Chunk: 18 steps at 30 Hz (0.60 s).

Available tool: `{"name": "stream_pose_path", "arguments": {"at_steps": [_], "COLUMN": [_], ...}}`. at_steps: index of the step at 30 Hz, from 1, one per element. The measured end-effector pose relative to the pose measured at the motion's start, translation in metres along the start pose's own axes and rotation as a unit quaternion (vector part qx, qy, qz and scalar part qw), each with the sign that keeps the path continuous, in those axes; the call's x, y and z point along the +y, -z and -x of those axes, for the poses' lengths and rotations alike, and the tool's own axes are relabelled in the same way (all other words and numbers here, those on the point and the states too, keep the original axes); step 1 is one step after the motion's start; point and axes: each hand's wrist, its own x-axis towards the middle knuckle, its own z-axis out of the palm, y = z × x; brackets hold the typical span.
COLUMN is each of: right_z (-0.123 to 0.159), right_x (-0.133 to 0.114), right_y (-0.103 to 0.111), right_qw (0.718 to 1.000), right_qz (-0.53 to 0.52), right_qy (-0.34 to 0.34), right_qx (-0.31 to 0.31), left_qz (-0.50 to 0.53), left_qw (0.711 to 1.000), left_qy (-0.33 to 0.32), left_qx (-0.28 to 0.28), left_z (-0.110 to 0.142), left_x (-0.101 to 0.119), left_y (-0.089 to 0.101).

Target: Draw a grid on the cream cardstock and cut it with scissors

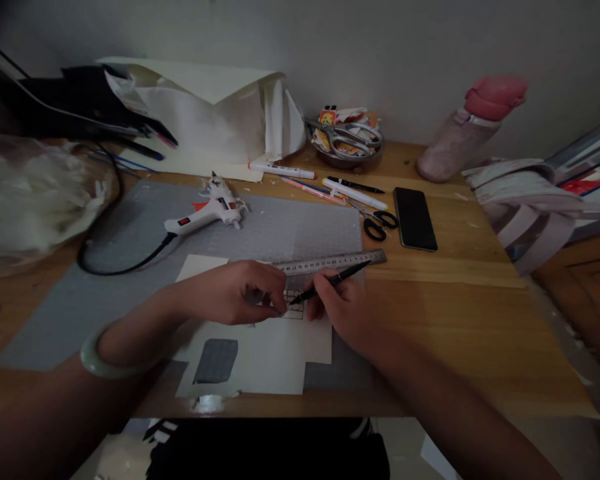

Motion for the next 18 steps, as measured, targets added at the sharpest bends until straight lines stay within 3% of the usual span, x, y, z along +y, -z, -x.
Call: {"name": "stream_pose_path", "arguments": {"at_steps": [5, 10, 18], "right_z": [-0.012, -0.042, -0.081], "right_x": [-0.010, -0.033, -0.040], "right_y": [0.005, -0.001, -0.042], "right_qw": [0.998, 0.989, 0.957], "right_qz": [0.045, 0.135, 0.212], "right_qy": [0.027, 0.061, 0.079], "right_qx": [-0.021, -0.013, -0.183], "left_qz": [-0.006, 0.021, 0.003], "left_qw": [1.000, 0.999, 0.999], "left_qy": [0.000, 0.043, 0.044], "left_qx": [-0.014, -0.026, -0.002], "left_z": [0.000, 0.001, 0.001], "left_x": [0.001, -0.002, -0.002], "left_y": [0.002, 0.002, 0.001]}}
